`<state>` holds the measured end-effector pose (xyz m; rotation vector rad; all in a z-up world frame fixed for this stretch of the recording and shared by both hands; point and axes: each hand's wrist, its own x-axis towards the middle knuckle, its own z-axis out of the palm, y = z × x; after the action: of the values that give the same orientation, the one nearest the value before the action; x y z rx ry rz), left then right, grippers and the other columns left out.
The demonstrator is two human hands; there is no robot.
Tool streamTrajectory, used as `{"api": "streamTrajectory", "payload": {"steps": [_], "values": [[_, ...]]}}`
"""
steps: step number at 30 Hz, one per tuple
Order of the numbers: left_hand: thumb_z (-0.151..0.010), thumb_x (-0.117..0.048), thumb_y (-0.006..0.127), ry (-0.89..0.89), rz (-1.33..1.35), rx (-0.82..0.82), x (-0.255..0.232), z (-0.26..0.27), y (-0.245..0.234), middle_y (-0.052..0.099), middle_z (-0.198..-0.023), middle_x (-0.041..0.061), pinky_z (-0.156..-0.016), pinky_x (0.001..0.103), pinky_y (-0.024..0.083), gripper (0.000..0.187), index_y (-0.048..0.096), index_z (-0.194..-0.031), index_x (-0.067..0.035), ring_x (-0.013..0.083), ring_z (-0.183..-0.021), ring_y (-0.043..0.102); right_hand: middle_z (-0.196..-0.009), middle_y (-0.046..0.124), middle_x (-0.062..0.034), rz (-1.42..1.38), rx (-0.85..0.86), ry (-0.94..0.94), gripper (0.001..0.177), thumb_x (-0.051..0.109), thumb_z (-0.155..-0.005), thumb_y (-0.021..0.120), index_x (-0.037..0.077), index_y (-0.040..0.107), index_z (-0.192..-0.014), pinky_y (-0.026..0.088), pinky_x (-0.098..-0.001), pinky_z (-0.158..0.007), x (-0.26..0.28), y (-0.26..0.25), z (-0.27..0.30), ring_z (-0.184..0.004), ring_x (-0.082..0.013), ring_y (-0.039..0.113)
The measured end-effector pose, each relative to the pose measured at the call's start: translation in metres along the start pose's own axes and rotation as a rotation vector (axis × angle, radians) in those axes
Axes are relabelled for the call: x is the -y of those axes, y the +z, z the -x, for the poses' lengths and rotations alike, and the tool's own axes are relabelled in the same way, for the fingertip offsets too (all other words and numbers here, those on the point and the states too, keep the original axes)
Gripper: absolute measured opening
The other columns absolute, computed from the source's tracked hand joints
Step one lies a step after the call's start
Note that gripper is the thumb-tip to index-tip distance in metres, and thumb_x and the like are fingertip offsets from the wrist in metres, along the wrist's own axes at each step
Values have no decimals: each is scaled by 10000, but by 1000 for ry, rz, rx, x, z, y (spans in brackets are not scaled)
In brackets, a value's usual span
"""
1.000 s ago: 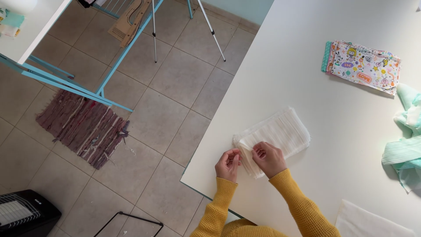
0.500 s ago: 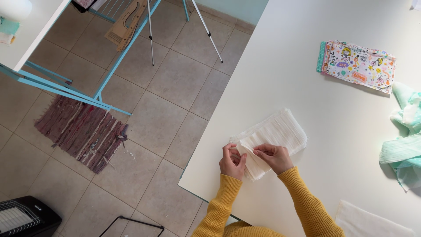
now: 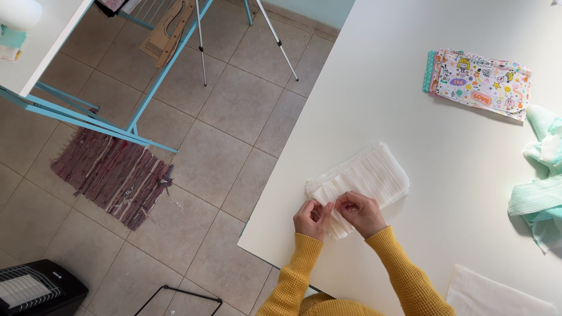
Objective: Cutting strips of white fabric using scissors on a work table.
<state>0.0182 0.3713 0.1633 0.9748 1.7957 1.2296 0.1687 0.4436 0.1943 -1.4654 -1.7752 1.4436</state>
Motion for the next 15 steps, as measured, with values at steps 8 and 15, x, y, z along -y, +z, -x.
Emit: {"api": "streamTrajectory", "payload": {"steps": [8,15], "values": [[-904,-243,754,-29,48,-42,-24,4,-9,698,-717,25,-491,244,483,211,729,-870,-37,83,-540,587,-888,707,-14,112,-39,-111,94,86,-832,768,49,738,-913,586,-260,-708,15,5,5,-760,-117,702],[-859,-137,802,-76,151,-31,-22,9,-2,751,-810,5,-512,224,522,140,716,-916,-43,77,-572,641,-907,704,-26,79,-17,-82,179,200,-866,750,41,746,-945,601,-258,-738,22,5,7,-788,-120,718]]}}
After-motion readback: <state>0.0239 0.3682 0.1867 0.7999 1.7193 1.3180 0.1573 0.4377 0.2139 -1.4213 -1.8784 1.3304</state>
